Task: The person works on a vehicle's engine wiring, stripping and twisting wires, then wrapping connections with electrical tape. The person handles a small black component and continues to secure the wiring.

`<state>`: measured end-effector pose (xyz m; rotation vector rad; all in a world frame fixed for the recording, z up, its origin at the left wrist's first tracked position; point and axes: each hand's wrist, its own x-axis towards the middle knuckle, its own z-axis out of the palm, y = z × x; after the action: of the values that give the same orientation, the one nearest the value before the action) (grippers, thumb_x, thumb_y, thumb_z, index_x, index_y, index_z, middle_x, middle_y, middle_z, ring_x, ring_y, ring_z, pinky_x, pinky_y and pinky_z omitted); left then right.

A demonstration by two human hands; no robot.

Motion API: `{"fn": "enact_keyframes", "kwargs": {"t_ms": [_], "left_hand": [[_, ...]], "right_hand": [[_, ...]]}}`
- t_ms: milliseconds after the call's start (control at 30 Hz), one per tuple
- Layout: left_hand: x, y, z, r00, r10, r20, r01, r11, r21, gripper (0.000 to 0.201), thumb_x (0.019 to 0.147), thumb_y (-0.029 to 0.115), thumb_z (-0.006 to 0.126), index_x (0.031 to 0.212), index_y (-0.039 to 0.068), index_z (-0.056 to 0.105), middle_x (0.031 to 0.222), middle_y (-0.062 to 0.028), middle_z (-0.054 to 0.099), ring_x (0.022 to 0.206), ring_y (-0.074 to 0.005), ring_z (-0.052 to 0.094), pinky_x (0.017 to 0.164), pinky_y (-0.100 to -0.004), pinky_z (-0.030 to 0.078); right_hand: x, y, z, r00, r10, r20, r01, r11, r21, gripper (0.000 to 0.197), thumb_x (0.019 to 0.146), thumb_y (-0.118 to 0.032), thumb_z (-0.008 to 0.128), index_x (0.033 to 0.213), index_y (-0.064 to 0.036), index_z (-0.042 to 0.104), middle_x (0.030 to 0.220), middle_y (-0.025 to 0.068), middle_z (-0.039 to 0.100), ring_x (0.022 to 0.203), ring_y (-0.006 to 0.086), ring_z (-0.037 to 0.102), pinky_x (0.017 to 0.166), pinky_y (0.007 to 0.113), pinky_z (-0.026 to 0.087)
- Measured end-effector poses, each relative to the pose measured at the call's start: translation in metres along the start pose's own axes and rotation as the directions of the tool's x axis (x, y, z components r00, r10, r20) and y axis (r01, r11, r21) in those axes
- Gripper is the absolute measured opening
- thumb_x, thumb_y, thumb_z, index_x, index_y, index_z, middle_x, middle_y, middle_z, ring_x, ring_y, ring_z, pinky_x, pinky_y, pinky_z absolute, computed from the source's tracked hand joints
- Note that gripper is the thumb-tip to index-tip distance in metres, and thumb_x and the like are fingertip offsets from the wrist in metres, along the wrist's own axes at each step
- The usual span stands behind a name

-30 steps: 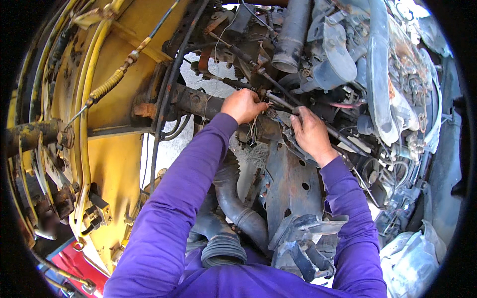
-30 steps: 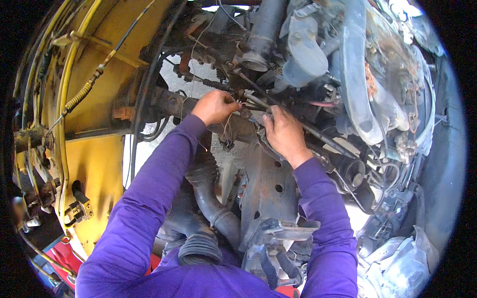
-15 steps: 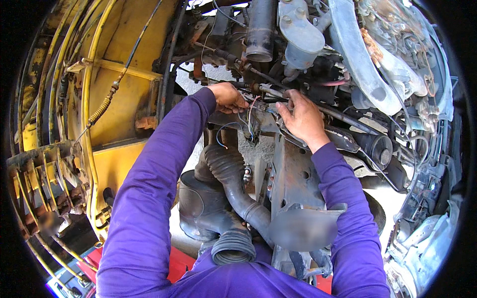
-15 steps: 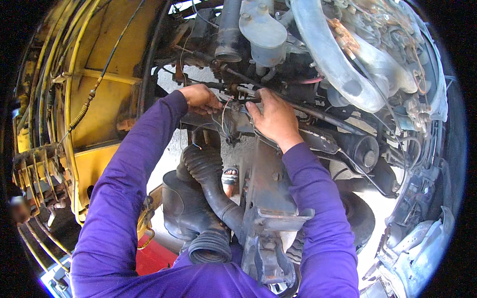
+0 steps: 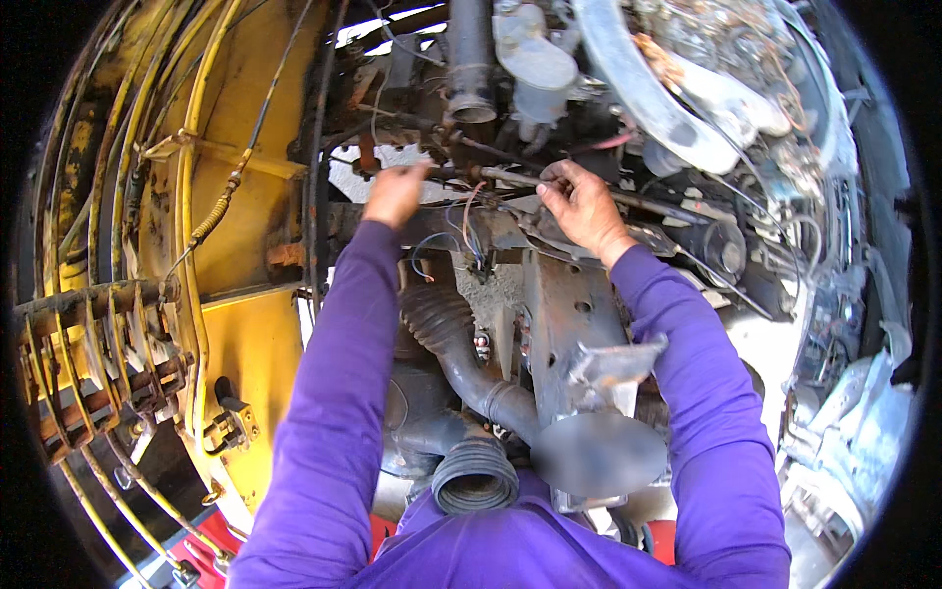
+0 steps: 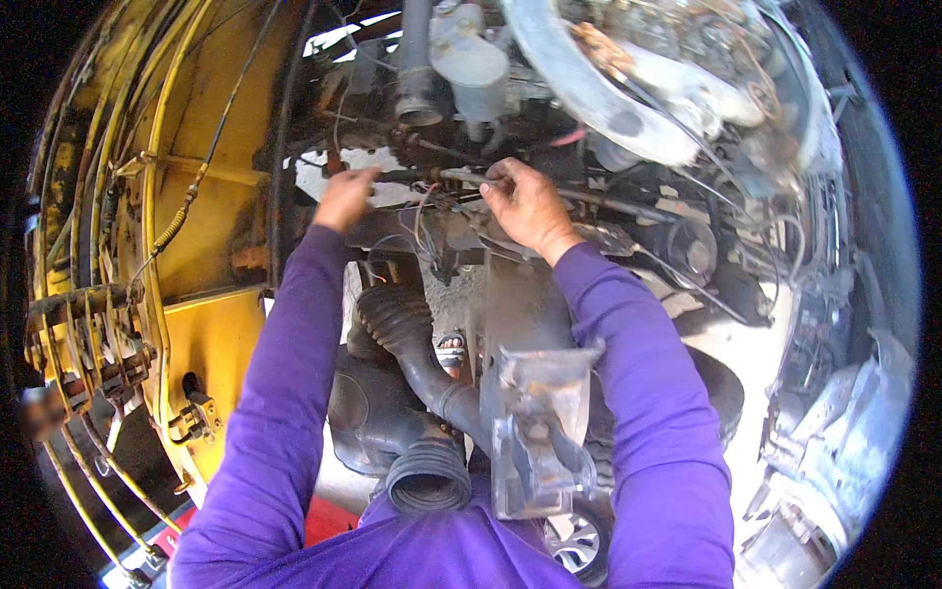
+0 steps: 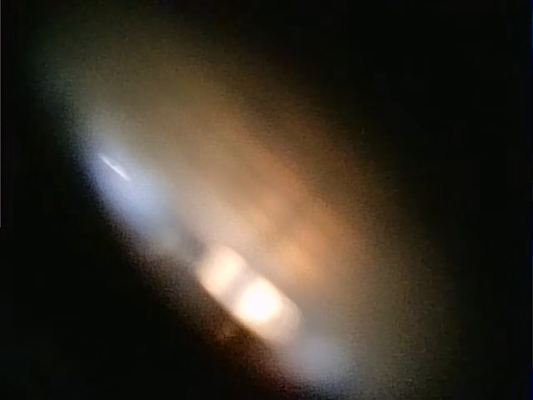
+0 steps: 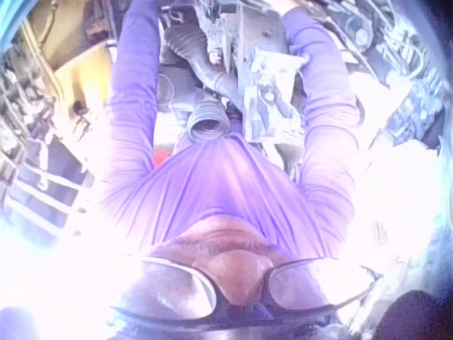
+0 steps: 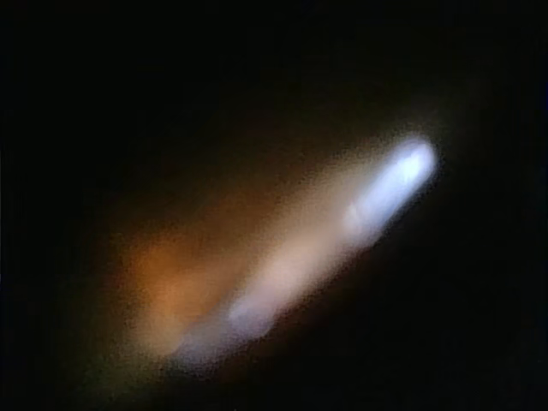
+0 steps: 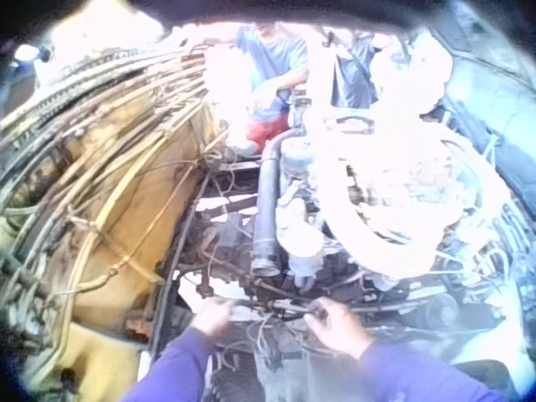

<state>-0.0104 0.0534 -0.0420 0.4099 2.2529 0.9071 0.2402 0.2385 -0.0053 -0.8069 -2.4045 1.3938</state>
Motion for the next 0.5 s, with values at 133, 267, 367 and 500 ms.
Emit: {"fn": "enact_keyframes", "kwargs": {"t_ms": [133, 267, 367, 500], "left_hand": [[-0.094, -0.001, -0.032, 0.93, 0.237, -0.282, -0.196, 0.966, 0.166, 0.042, 0.095, 0.032, 0.067, 0.117, -0.004, 0.071, 0.115, -0.0223, 0.072, 0.107, -0.0296, 0.07, 0.093, -0.0367, 0.051], [-0.203, -0.02, -0.025, 0.859, 0.419, -0.294, -0.383, 0.907, 0.174, 0.029, 0.096, 0.018, 0.069, 0.117, -0.002, 0.07, 0.116, -0.0157, 0.071, 0.104, -0.0226, 0.067, 0.093, -0.0341, 0.051], [-0.283, -0.003, -0.014, 0.762, 0.609, -0.219, -0.523, 0.779, 0.345, 0.028, 0.096, 0.01, 0.064, 0.121, -0.002, 0.065, 0.126, -0.0149, 0.063, 0.105, -0.0228, 0.063, 0.092, -0.033, 0.05], [-0.359, 0.021, 0.004, 0.734, 0.673, -0.086, -0.631, 0.724, 0.277, 0.028, 0.094, 0.004, 0.062, 0.121, -0.003, 0.065, 0.128, -0.0138, 0.058, 0.097, -0.0189, 0.062, 0.088, -0.0318, 0.051]], "right_hand": [[-0.084, -0.051, -0.087, 0.998, 0.052, 0.023, -0.051, 0.998, -0.019, 0.019, 0.096, -0.017, 0.066, 0.104, -0.0001, 0.065, 0.085, 0.0041, 0.065, 0.079, 0.0116, 0.057, 0.073, 0.029, 0.049], [-0.239, -0.07, -0.176, 0.965, 0.209, -0.16, -0.227, 0.969, -0.102, 0.019, 0.095, -0.017, 0.067, 0.104, 0.0002, 0.067, 0.087, 0.0065, 0.067, 0.083, 0.0138, 0.061, 0.076, 0.03, 0.05], [-0.378, -0.054, -0.225, 0.776, 0.462, -0.431, -0.546, 0.833, -0.091, 0.021, 0.095, -0.018, 0.065, 0.107, -0.0012, 0.069, 0.099, 0.0138, 0.072, 0.094, 0.0255, 0.07, 0.084, 0.036, 0.053], [-0.531, -0.006, -0.246, 0.525, 0.554, -0.647, -0.782, 0.614, -0.108, 0.022, 0.092, -0.017, 0.066, 0.103, 0.0016, 0.069, 0.095, 0.0207, 0.073, 0.09, 0.0343, 0.071, 0.082, 0.039, 0.055]]}}
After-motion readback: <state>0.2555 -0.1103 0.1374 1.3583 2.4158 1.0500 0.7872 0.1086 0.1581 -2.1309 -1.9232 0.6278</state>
